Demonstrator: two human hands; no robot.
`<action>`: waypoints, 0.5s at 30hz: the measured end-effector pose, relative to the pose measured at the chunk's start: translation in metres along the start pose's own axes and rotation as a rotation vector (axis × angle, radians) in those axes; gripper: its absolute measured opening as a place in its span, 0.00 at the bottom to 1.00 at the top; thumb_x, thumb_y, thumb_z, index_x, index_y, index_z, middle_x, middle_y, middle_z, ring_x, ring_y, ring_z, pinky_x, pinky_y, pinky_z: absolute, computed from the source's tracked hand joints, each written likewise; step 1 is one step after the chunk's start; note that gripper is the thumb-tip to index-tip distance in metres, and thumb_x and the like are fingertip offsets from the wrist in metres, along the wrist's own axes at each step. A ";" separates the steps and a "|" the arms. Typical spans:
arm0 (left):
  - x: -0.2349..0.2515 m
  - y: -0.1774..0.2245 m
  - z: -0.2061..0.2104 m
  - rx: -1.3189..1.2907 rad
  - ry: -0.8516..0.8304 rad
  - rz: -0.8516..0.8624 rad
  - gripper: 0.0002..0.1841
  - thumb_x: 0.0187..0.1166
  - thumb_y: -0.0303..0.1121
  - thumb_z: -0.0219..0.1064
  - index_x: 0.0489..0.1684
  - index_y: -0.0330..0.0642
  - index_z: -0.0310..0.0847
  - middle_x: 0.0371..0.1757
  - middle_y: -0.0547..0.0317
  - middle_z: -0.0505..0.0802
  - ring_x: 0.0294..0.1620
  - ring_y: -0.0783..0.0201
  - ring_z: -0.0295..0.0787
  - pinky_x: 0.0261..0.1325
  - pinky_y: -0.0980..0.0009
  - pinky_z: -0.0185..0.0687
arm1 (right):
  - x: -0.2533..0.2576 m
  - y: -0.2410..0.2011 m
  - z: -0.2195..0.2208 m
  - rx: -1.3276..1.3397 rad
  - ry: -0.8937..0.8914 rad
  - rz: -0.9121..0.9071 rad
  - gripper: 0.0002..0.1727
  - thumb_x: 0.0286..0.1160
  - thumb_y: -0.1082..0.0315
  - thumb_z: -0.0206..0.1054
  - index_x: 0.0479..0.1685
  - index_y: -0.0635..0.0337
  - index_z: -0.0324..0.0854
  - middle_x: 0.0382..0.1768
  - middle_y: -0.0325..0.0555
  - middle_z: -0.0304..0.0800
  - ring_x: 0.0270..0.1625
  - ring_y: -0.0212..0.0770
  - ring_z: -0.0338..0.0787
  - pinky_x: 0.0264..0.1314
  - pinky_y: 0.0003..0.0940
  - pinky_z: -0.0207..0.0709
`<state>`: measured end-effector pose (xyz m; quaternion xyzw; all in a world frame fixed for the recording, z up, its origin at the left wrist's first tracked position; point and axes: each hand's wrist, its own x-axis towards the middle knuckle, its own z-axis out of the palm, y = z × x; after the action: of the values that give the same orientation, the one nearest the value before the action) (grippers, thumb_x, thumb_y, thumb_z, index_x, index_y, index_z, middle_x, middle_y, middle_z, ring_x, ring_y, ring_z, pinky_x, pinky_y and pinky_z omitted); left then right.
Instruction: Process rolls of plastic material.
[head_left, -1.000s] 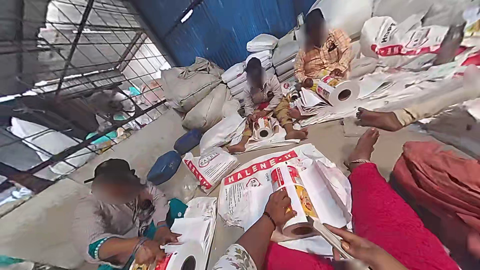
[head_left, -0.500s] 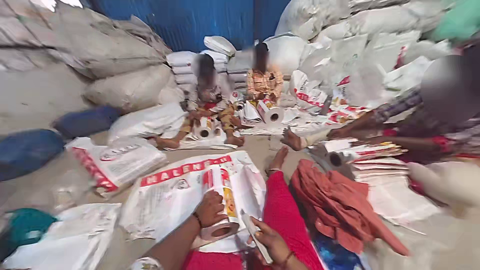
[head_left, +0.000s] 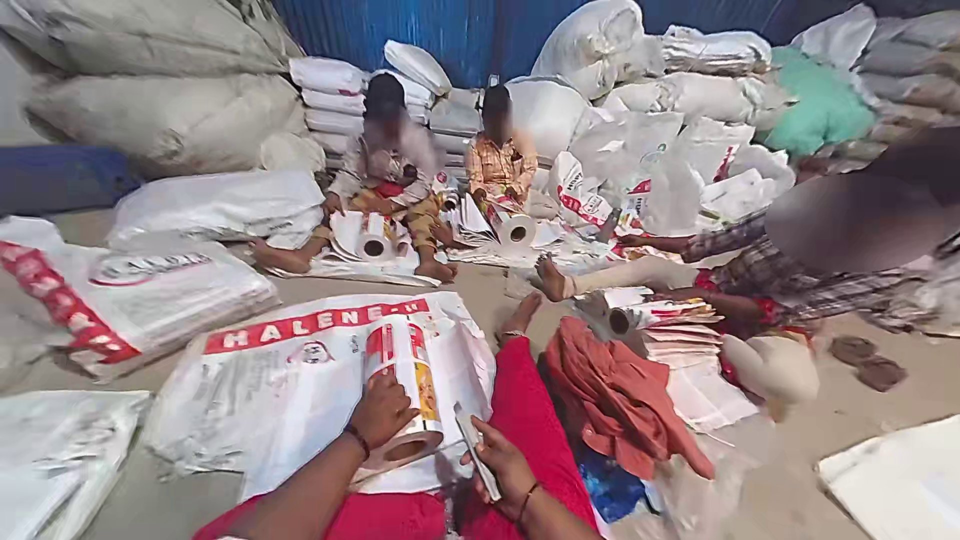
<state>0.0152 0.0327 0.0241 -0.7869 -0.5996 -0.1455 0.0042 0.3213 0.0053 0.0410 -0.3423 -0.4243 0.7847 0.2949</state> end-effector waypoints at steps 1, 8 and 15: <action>0.001 0.002 -0.002 -0.006 -0.027 0.000 0.31 0.84 0.58 0.55 0.30 0.38 0.91 0.46 0.44 0.94 0.73 0.35 0.80 0.80 0.33 0.62 | 0.002 0.001 0.001 -0.022 0.013 0.005 0.33 0.90 0.68 0.48 0.95 0.46 0.53 0.42 0.53 0.90 0.17 0.33 0.77 0.18 0.27 0.72; 0.005 0.000 -0.006 0.049 -0.188 0.053 0.37 0.86 0.62 0.48 0.26 0.37 0.88 0.42 0.45 0.93 0.67 0.38 0.82 0.78 0.39 0.64 | 0.013 0.008 0.002 -0.072 0.021 0.004 0.33 0.89 0.67 0.49 0.95 0.46 0.54 0.40 0.53 0.90 0.16 0.35 0.78 0.17 0.29 0.74; -0.015 -0.001 0.012 -0.609 0.445 -0.533 0.22 0.87 0.35 0.57 0.31 0.20 0.85 0.40 0.32 0.90 0.53 0.41 0.87 0.69 0.50 0.78 | 0.013 0.002 -0.001 -0.056 0.025 0.008 0.33 0.90 0.69 0.46 0.96 0.49 0.51 0.40 0.53 0.90 0.17 0.33 0.78 0.17 0.26 0.72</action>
<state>0.0134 0.0208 0.0087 -0.5203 -0.6954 -0.4766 -0.1360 0.3145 0.0146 0.0348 -0.3618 -0.4409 0.7695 0.2873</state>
